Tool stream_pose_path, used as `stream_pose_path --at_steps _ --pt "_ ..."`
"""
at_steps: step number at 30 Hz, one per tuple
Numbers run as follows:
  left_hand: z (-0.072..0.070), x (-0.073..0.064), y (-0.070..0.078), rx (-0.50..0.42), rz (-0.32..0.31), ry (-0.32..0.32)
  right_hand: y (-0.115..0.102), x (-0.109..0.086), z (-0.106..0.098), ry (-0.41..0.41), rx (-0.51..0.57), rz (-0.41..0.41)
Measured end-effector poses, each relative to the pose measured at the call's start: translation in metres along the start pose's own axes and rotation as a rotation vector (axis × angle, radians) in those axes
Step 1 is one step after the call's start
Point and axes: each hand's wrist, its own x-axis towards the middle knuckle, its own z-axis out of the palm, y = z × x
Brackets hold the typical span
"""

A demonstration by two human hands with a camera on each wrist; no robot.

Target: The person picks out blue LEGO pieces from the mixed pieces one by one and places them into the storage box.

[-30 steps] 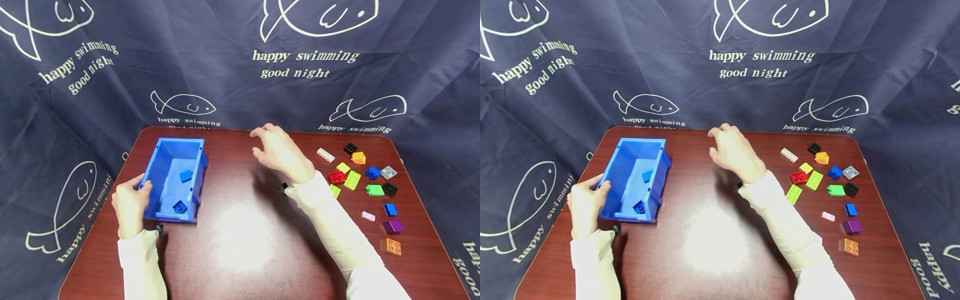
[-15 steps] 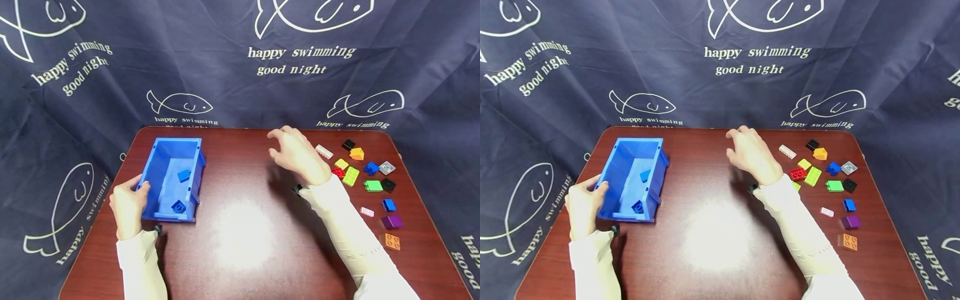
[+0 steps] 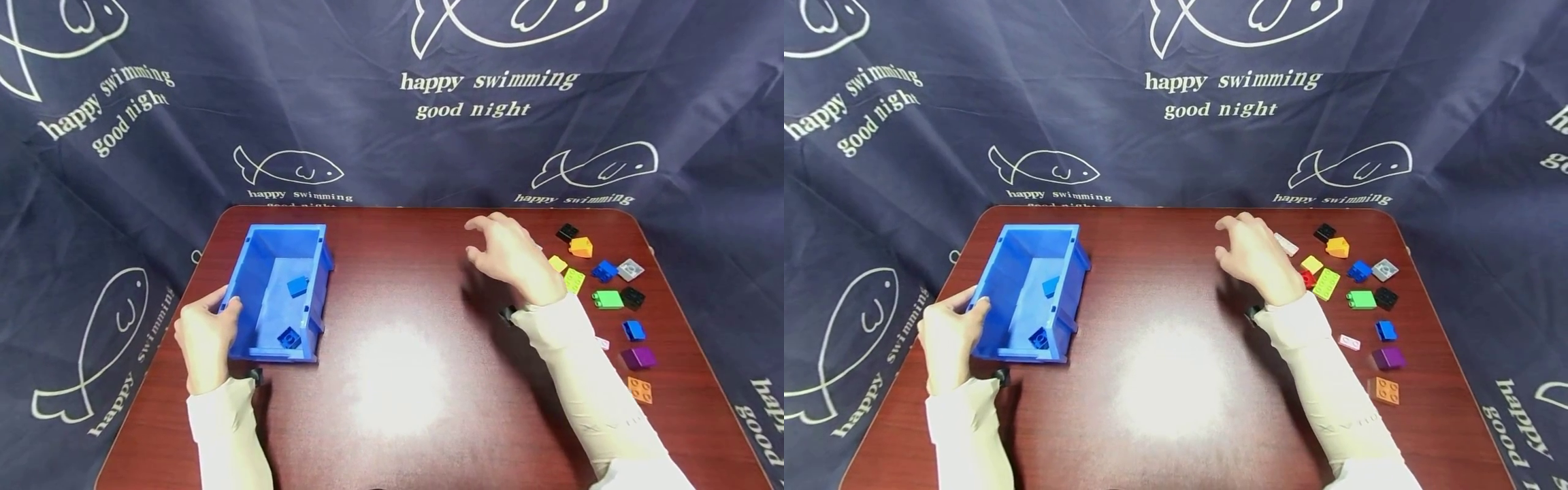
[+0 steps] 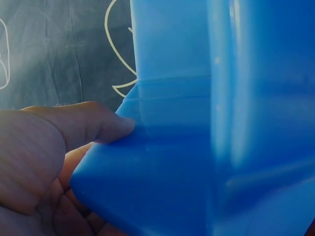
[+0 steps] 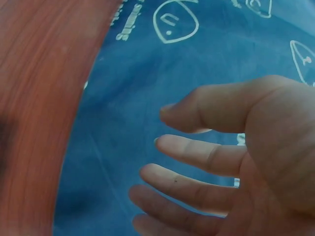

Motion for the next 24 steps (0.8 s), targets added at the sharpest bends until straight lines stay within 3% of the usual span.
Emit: stream_pose_path --at_steps 12,18,24 --pt "0.000 -0.001 0.001 0.002 -0.005 -0.003 0.045 -0.005 -0.004 -0.061 0.014 0.099" --pt "0.003 -0.001 0.000 -0.003 -0.014 -0.009 0.073 -0.010 -0.009 -0.045 0.005 0.117" --pt "0.002 0.001 -0.002 -0.004 0.012 0.024 0.092 -0.013 -0.015 -0.019 -0.016 0.116"
